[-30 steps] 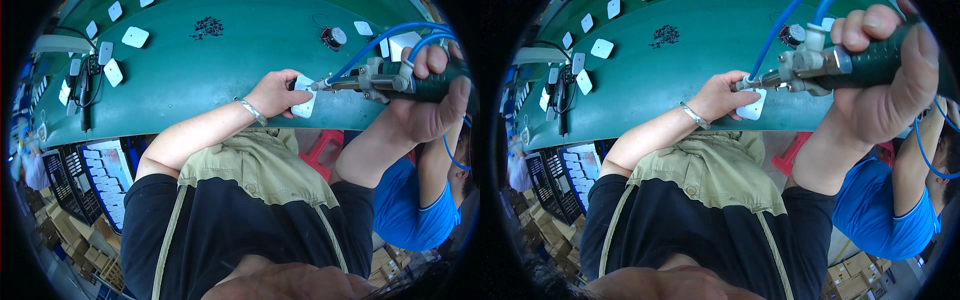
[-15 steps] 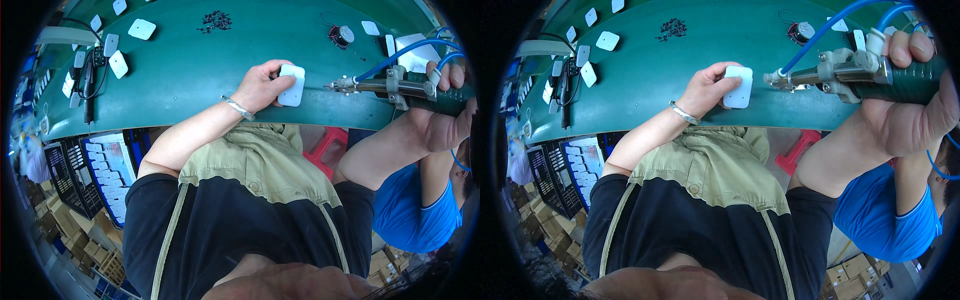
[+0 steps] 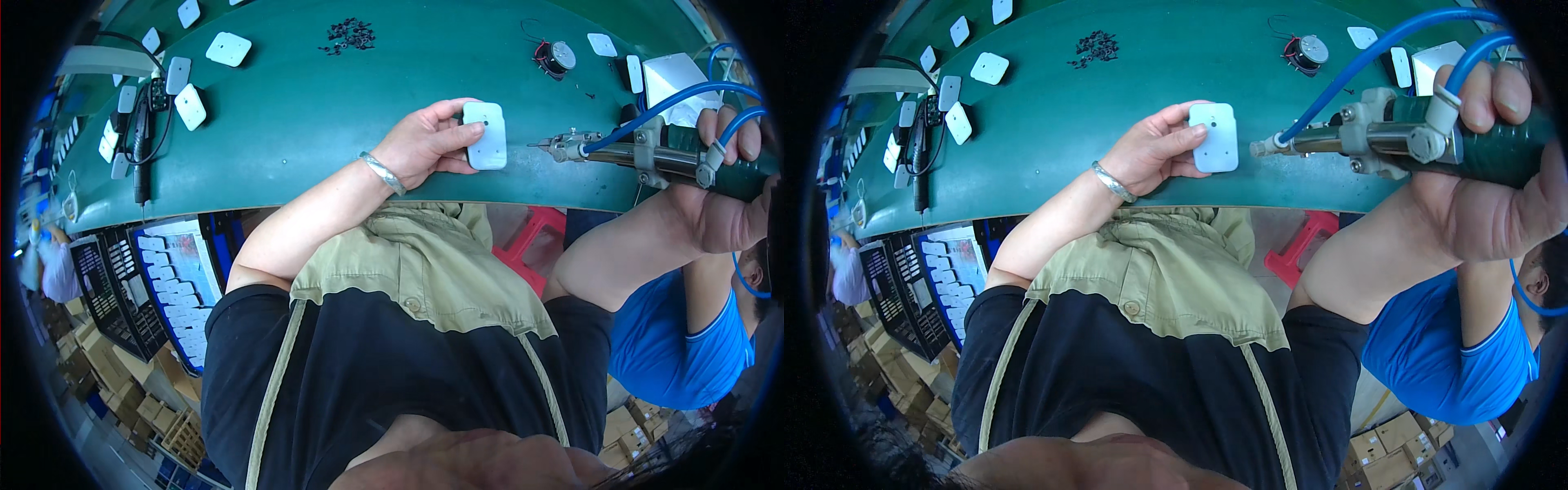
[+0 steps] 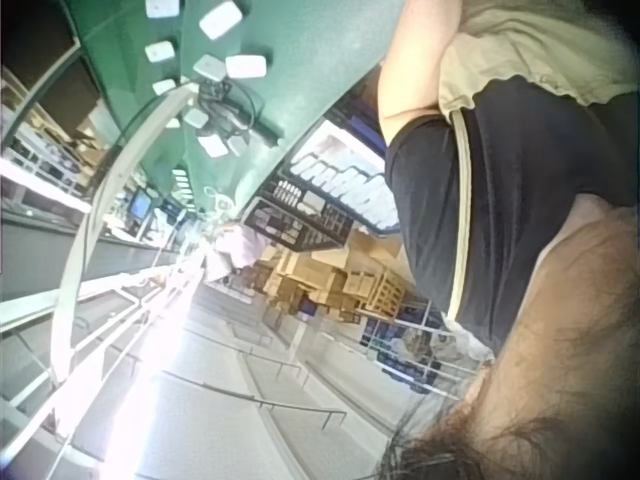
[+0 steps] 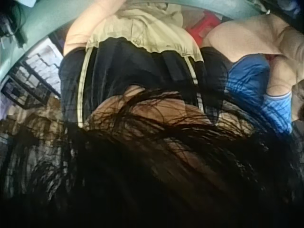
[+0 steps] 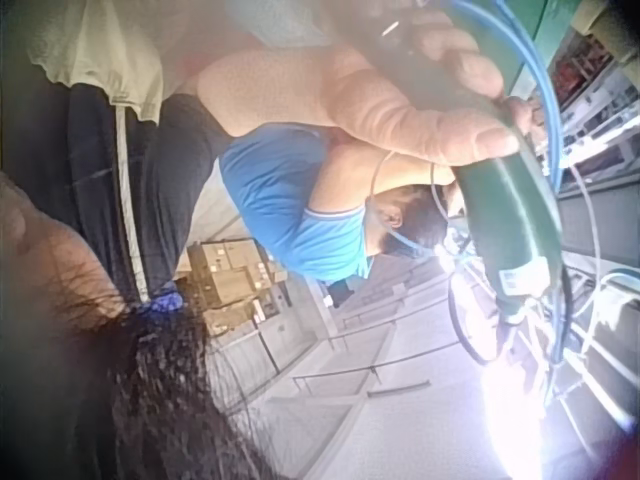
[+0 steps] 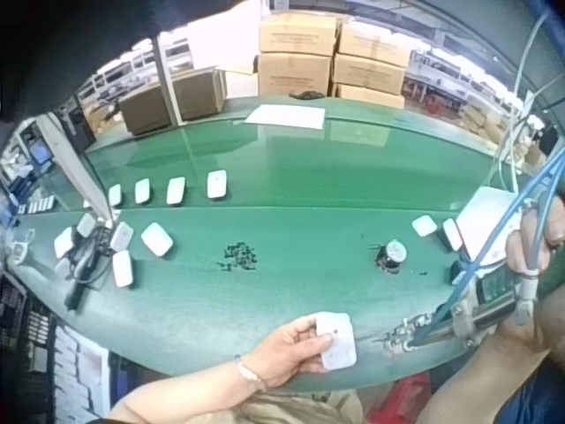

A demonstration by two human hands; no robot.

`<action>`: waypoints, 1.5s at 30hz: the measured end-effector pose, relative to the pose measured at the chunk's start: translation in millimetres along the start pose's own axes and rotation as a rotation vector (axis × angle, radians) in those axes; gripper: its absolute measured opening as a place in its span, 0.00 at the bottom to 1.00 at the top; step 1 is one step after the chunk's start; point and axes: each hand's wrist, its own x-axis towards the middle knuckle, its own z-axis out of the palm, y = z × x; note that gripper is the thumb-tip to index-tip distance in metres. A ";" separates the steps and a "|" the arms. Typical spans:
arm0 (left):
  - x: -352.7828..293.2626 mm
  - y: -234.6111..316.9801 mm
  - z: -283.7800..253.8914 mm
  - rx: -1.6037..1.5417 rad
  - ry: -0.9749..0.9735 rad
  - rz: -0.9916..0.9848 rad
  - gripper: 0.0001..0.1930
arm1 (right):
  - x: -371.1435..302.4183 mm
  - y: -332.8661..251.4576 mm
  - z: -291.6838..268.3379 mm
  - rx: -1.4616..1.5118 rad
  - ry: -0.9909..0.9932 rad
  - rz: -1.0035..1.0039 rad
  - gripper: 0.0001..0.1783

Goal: The person assembles small white electronic components using a pneumatic screwdriver to drive screws into them.

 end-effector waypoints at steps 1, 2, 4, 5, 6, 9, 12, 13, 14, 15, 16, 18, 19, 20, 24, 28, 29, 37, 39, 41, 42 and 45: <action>0.0 -0.4 -1.3 0.026 -0.004 0.008 0.21 | -0.8 -2.1 1.3 -0.008 -0.005 -0.004 0.21; 0.1 -0.7 -1.6 0.027 -0.022 0.008 0.21 | -1.4 -5.2 3.2 -0.020 -0.010 -0.009 0.21; 1.5 -1.7 -1.1 0.079 -0.020 0.041 0.23 | -3.6 -8.0 6.2 -0.070 -0.021 -0.030 0.21; 1.4 -2.4 0.0 0.074 0.002 0.049 0.23 | -2.2 0.7 13.3 -0.118 -0.049 0.031 0.18; -4.1 -3.1 -0.2 0.070 0.018 0.065 0.24 | 0.5 8.7 14.7 -0.116 0.050 -0.121 0.15; -13.9 -4.0 -9.3 0.079 0.054 0.064 0.24 | 5.7 27.3 20.1 -0.248 0.192 -0.295 0.13; -13.7 -5.7 -16.4 0.040 0.016 0.075 0.25 | 2.2 23.3 24.6 -0.406 0.269 -0.303 0.14; -13.6 -6.7 -18.9 0.038 0.008 0.074 0.25 | -0.6 21.3 23.2 -0.521 0.253 -0.268 0.15; -12.4 -7.5 -20.2 0.046 -0.009 0.075 0.25 | -1.7 19.6 22.6 -0.533 0.255 -0.283 0.15; -11.2 -8.1 -21.4 0.041 -0.022 0.074 0.25 | -2.0 18.6 21.7 -0.523 0.260 -0.294 0.15; -10.5 -8.8 -21.9 0.032 -0.025 0.075 0.25 | -1.4 18.4 21.5 -0.505 0.261 -0.298 0.15; -8.7 -9.6 -22.0 0.024 -0.033 0.069 0.24 | -0.3 17.4 26.6 -0.530 0.282 -0.309 0.15; -8.7 -9.6 -21.4 0.015 -0.037 0.058 0.24 | -0.3 16.9 28.0 -0.553 0.308 -0.316 0.15; -8.9 -9.4 -20.2 0.016 -0.034 0.058 0.24 | -0.5 16.4 26.4 -0.549 0.308 -0.316 0.15; -8.3 -9.5 -19.8 0.003 -0.046 0.028 0.23 | 0.2 16.2 24.5 -0.504 0.304 -0.298 0.15; -7.9 -10.7 -18.1 -0.021 -0.037 0.032 0.23 | -0.9 17.3 24.7 -0.586 0.334 -0.281 0.16; -8.5 -10.5 -18.3 -0.021 -0.031 0.031 0.23 | 0.1 18.9 24.3 -0.580 0.336 -0.277 0.16; -6.3 -10.4 -5.5 0.011 -0.082 0.067 0.23 | 0.4 3.7 11.6 -0.407 0.125 -0.156 0.16; -1.5 -10.1 -14.4 0.048 -0.084 0.032 0.23 | 6.4 11.5 12.4 -0.241 0.152 -0.174 0.14; -1.7 -10.5 -19.3 0.021 -0.081 0.040 0.22 | 6.5 13.4 5.7 -0.233 0.098 -0.126 0.17; -3.9 -11.7 -21.0 0.011 -0.060 0.041 0.22 | 8.2 13.6 5.7 -0.217 0.095 -0.110 0.17; -3.9 -10.0 -21.6 -0.012 -0.087 0.047 0.21 | 13.3 13.4 8.2 -0.203 0.053 -0.079 0.17</action>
